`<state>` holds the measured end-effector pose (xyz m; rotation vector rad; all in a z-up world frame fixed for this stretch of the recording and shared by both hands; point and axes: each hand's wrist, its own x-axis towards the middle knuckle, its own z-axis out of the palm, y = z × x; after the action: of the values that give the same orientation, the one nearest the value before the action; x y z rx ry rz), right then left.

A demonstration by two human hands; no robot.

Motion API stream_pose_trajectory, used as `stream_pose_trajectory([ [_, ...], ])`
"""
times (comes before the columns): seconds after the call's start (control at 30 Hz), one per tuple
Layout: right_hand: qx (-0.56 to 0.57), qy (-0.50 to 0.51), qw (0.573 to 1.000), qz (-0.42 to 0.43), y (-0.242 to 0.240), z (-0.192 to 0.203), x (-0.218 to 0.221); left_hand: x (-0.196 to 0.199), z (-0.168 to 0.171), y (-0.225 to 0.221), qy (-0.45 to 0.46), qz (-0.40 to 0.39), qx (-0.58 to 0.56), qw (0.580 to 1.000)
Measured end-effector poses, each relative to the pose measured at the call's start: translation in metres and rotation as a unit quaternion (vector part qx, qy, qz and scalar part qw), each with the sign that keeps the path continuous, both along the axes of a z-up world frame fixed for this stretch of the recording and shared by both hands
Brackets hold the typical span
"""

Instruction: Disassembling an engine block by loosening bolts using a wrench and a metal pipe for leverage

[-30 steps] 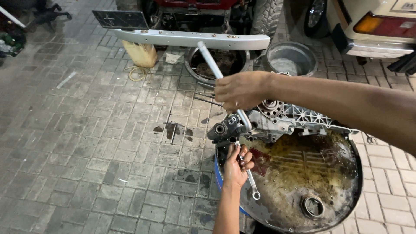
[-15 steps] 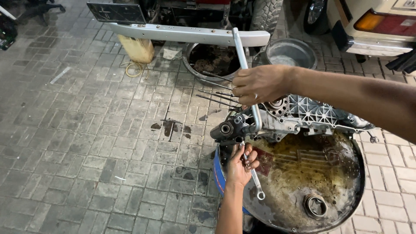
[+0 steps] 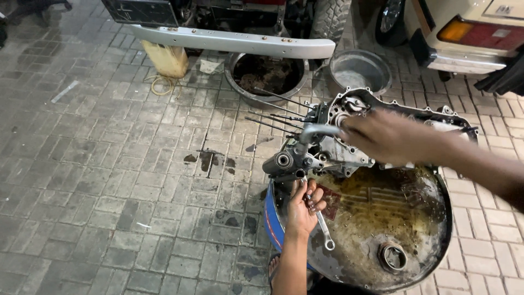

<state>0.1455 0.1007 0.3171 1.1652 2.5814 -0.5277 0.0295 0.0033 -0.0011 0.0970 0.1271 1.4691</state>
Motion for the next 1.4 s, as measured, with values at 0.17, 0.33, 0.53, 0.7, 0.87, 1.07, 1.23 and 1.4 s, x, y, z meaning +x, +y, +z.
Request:
stream_pose_trajectory([
  [0.17,-0.05,0.173,0.97,-0.166,-0.05,-0.073,0.046,0.001,0.002,0.0,-0.012,0.004,-0.017,1.0],
  [0.33,-0.061,0.373,0.891,-0.251,-0.102,-0.102,0.033,-0.003,0.006,-0.003,-0.011,0.003,-0.035,0.999],
  [0.53,-0.072,0.447,0.81,-0.374,-0.131,-0.083,-0.006,0.0,0.007,-0.006,0.007,0.021,-0.052,0.998],
  [0.7,-0.064,0.436,0.8,-0.408,-0.137,-0.067,-0.017,0.0,0.016,-0.006,0.009,0.021,-0.051,0.998],
  [0.87,-0.062,0.44,0.794,-0.415,-0.14,-0.063,-0.013,0.005,0.01,-0.009,-0.007,0.005,-0.059,0.998],
  [1.07,-0.064,0.467,0.785,-0.402,-0.141,-0.067,0.005,0.026,-0.011,-0.006,0.005,0.017,-0.068,0.998],
  [1.23,-0.065,0.48,0.781,-0.393,-0.143,-0.069,0.023,0.031,0.019,-0.009,0.053,0.049,-0.07,0.995],
  [1.4,-0.06,0.511,0.774,-0.37,-0.147,-0.055,0.033,0.029,0.004,-0.006,0.071,0.097,-0.09,0.989],
])
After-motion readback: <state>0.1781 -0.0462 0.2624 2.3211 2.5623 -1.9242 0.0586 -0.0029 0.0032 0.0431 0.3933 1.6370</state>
